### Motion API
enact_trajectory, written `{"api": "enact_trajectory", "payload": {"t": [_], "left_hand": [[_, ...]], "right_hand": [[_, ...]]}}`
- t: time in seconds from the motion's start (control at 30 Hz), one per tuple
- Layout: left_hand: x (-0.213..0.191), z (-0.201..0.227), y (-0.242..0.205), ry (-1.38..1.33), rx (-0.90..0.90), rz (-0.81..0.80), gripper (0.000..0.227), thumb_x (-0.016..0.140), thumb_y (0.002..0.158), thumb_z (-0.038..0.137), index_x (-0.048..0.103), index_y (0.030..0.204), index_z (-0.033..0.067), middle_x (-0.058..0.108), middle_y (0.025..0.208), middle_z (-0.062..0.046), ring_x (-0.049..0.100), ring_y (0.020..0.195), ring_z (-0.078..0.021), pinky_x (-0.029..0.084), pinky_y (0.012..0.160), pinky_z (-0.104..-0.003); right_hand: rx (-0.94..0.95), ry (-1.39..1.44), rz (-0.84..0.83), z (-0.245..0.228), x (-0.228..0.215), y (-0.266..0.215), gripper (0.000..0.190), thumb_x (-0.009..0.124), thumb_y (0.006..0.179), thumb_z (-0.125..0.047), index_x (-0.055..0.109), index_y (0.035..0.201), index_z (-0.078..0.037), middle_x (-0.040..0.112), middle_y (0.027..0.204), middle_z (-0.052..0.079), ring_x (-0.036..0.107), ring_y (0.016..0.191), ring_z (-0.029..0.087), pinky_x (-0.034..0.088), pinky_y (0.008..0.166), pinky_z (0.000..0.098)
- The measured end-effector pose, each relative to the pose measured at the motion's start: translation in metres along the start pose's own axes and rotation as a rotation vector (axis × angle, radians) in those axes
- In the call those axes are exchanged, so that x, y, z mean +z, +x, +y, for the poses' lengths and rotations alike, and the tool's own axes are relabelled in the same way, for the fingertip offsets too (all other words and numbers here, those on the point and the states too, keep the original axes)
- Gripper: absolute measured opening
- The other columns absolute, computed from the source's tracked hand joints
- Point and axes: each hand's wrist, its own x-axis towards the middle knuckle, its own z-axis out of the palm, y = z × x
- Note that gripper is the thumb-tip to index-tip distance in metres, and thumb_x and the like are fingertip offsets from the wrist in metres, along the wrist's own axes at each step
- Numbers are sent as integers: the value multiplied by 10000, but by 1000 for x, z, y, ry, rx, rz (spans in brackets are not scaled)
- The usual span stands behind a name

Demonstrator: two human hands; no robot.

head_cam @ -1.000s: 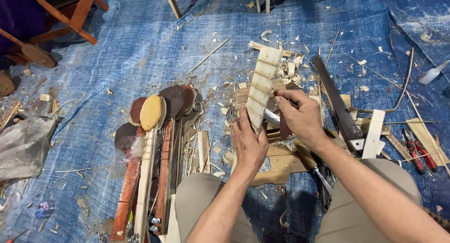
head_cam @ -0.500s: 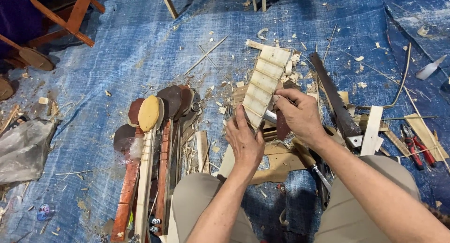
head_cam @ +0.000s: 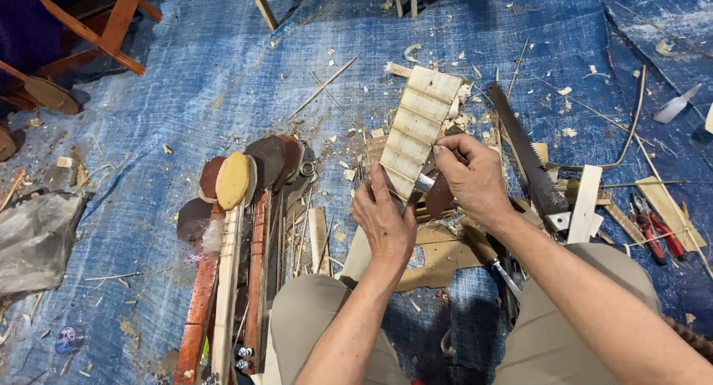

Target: Sanding a wooden instrument neck to smooth the surface and edges using sandpaper.

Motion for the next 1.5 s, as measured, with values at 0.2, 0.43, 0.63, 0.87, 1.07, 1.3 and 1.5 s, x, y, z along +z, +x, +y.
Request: {"api": "enact_trajectory", "payload": {"t": [0.2,0.43,0.63,0.87,1.07,1.3,1.5], "left_hand": [[-1,0,1,-286,-164,-157,945,806,815,94,282,1600,93,460,1285,-244,462,1240,-468,344,1035,-570],[1,-29,-1,-1148,-775,-643,594,772,896,289,530,1415,132,727,1082,-169,750,936,-274,648,686,-390],[1,-24,-3,-1384,-836,-741,512,768,920,313,540,1314,78,721,1099,-238,754,924,-347,664,634,-411],[-5,-12,-6,-1384,-810,-676,476,794,913,262,581,1298,80,710,1068,-192,745,897,-373,665,618,-419],[-2,-11,-7,-1360,-793,-606,539,811,893,336,589,1324,101,712,1120,-193,742,903,-330,677,649,-405],[-23,-8,6,-1545,-898,-480,456,802,895,378,617,1175,69,746,1024,-187,760,888,-321,656,736,-441],[-25,-15,6,-1538,-878,-563,456,785,902,424,630,1106,47,742,868,-196,767,785,-315,677,664,-393]], "right_hand": [[-7,-11,-9,0,-3,8,108,720,921,-96,767,1017,-83,698,745,90,600,721,108,512,637,253],[173,169,199,48,-43,70,453,805,895,-76,613,1296,7,661,1066,106,709,1004,196,613,867,350],[-45,53,127,12,-35,35,366,713,861,74,643,1216,21,708,1113,132,710,1019,167,579,866,260],[-268,124,73,21,-17,17,290,792,903,56,652,1157,68,561,1202,129,705,1057,223,624,836,267],[-274,57,12,28,-31,28,291,715,889,136,631,1155,51,559,1207,153,688,1068,239,605,845,278],[-10,215,-224,4,-17,-10,395,698,784,182,614,1158,90,570,1040,148,717,891,218,616,764,268],[182,216,-218,-14,-20,-3,472,777,733,157,648,1175,54,658,1046,159,709,914,192,602,790,292]]}}
